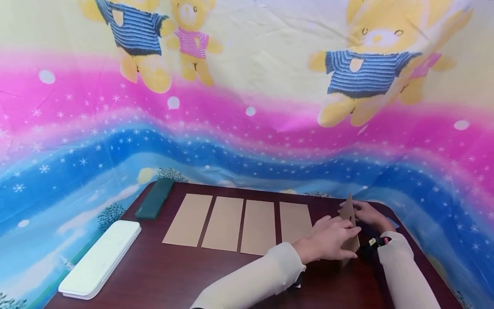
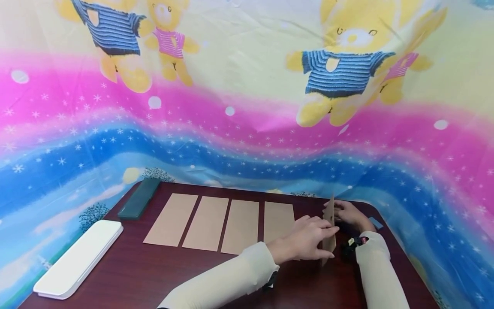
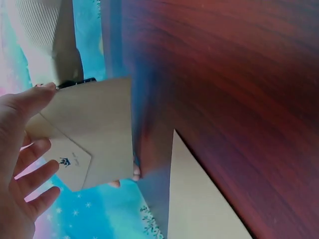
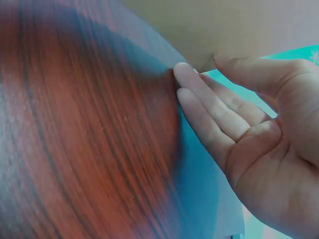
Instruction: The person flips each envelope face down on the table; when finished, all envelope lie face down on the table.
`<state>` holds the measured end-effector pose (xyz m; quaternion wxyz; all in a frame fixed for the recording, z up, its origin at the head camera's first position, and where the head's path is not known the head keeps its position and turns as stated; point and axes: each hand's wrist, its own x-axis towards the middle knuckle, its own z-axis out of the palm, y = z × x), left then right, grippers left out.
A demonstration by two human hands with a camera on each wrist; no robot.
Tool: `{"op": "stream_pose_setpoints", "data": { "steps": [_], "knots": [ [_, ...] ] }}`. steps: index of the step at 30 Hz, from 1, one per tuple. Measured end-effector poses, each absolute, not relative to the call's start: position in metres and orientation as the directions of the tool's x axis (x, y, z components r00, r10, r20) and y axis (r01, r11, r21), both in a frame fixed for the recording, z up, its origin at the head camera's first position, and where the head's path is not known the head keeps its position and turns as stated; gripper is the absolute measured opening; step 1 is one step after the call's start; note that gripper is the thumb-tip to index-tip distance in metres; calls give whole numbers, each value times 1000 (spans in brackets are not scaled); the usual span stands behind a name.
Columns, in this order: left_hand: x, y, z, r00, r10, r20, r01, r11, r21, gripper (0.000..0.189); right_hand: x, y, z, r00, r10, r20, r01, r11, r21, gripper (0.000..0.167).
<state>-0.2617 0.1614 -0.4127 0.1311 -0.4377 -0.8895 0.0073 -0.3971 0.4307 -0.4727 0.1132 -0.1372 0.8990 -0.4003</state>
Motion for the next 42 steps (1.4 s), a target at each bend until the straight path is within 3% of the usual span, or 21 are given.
{"op": "stream_pose_setpoints", "data": {
  "steps": [5, 13, 25, 34, 42],
  "knots": [
    [-264, 153, -413, -572, 779, 257, 765, 620, -175, 68, -396, 433, -473, -930, -355, -95, -137, 574, -808, 53],
    [-267, 145, -415, -570, 769, 289, 769, 623, -141, 62, -393, 437, -466, -957, -279, -78, -125, 641, -757, 60],
    [-268, 139, -425, -589, 771, 241, 782, 620, -71, 40, -390, 438, -457, -978, -200, -61, -99, 700, -708, 68],
    [-268, 141, -431, -583, 778, 233, 795, 605, -32, 30, -390, 438, -446, -984, -179, -5, -129, 731, -670, 54],
    [-269, 142, -437, -614, 762, 207, 776, 631, -19, 27, -392, 437, -438, -986, -167, -2, -125, 745, -655, 50]
  ]
}}
